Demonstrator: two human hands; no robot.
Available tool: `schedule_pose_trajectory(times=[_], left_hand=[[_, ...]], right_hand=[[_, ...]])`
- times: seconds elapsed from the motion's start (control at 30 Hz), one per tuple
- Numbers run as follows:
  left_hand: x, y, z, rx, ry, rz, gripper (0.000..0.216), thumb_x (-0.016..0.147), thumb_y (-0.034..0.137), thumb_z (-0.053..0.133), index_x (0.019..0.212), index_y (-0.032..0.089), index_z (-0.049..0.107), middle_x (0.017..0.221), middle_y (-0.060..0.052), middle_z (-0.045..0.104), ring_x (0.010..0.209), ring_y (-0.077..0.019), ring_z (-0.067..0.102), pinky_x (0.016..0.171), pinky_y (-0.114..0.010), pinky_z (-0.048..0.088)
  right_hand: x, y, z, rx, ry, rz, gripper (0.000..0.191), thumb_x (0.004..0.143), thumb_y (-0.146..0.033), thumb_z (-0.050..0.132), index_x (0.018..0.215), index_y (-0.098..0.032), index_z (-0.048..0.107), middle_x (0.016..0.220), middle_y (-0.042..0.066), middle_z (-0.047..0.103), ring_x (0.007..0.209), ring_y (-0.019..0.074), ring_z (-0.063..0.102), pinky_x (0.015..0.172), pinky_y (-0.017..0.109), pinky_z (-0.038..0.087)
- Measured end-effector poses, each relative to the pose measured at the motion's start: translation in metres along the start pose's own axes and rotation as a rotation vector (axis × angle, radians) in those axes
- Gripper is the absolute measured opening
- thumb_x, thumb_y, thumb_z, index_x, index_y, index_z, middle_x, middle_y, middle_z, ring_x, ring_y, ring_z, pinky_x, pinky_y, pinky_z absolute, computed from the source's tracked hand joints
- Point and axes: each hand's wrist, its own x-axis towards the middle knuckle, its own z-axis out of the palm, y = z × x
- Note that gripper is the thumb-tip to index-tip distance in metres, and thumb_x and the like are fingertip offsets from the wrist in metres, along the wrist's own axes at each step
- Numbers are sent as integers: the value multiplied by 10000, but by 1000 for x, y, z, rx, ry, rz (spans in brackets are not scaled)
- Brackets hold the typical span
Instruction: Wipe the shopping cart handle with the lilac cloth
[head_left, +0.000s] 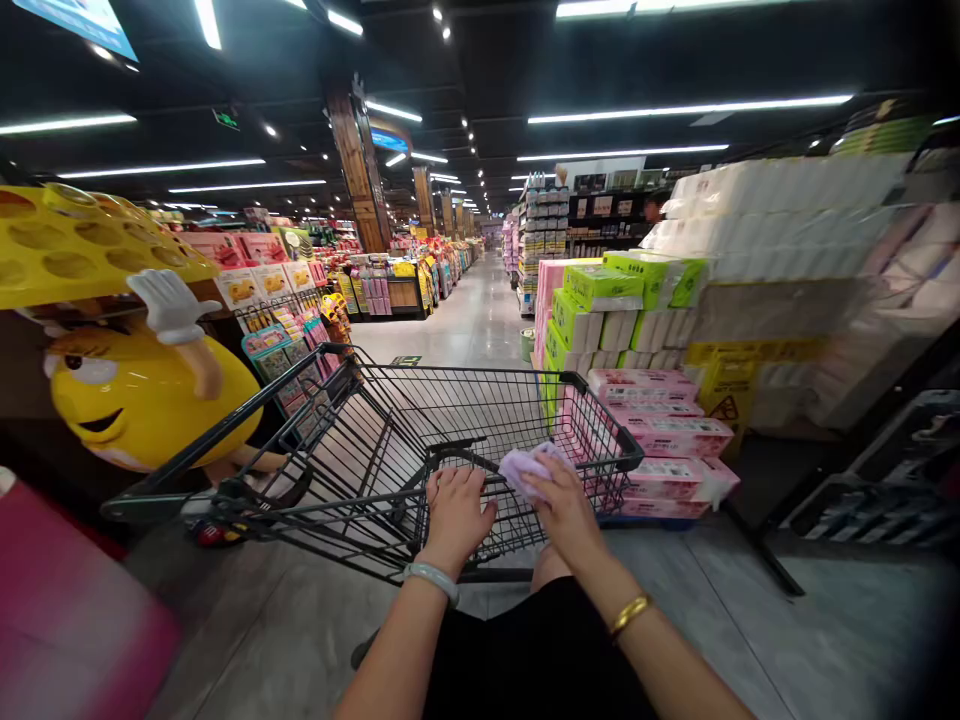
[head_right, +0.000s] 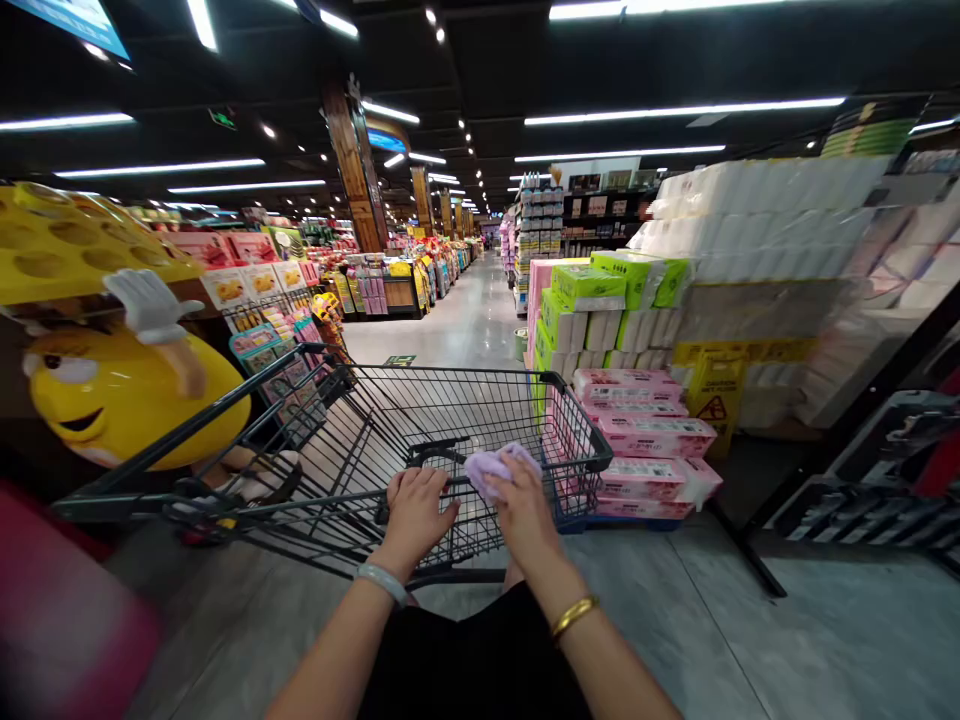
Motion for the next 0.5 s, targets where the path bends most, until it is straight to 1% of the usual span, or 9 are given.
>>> schedule_pose_trajectory(times=[0.03,0.1,0.17,0.2,0.3,0.37,0.43,0.5], left_hand=[[0,-1,-1,-5,-8,7,178,819,347,681,958,250,626,972,-16,658,1046,-254,536,1074,-484,271],[0,-3,-2,-10,-15,12,195,816,369,688,959,253,624,966,-15,656,1049,-257,534,1074,-487,268],[-1,-4,-2,-9,-11,11,194,811,376,690,948,257,621,973,-17,658,1067,-263,533,1072,-487,268],[-1,-4,-2,-9,-7,12,189,811,376,687,942,258,620,978,-17,659,1075,-266,534,1070,-486,270],[-3,-6,-2,-14,7,27,184,814,368,675,953,262,617,996,-19,666,1087,-265,541,1072,-482,271],[-4,-9,-3,-18,9,32,187,813,360,672,965,266,619,1013,-20,673,1090,-265,546,1081,-485,265],[-5,-11,-4,-22,0,32,174,814,354,669,959,270,622,1026,-23,679,1097,-268,547,1084,-489,264],[-6,-12,-5,-25,-8,32,146,819,343,659,943,272,627,1023,-26,681,1100,-269,548,1086,-492,266]], right_hand=[[2,7,-5,-3,20,39,372,882,-119,548,1170,-237,752,1428,106,570,1361,294,461,1159,525,393],[5,19,-13,-44,72,149,352,890,-136,550,1174,-193,750,1403,152,571,1341,325,473,1156,561,376],[5,21,-15,-77,92,185,335,903,-162,559,1179,-185,747,1400,157,565,1344,342,460,1156,567,372],[3,17,-14,-80,87,167,333,908,-163,556,1181,-194,745,1404,145,563,1348,340,452,1156,563,375],[-3,-3,-6,-34,19,24,353,920,-147,533,1194,-243,735,1431,90,553,1376,311,420,1160,534,389],[-6,-5,-7,-8,10,-22,353,926,-146,520,1181,-257,737,1422,77,560,1376,295,419,1157,524,397],[-10,5,-14,-13,83,28,338,924,-158,517,1158,-246,745,1397,93,567,1358,295,437,1155,539,390],[-15,23,-22,-40,207,132,313,915,-198,538,1147,-231,745,1385,115,556,1332,309,459,1145,566,384]])
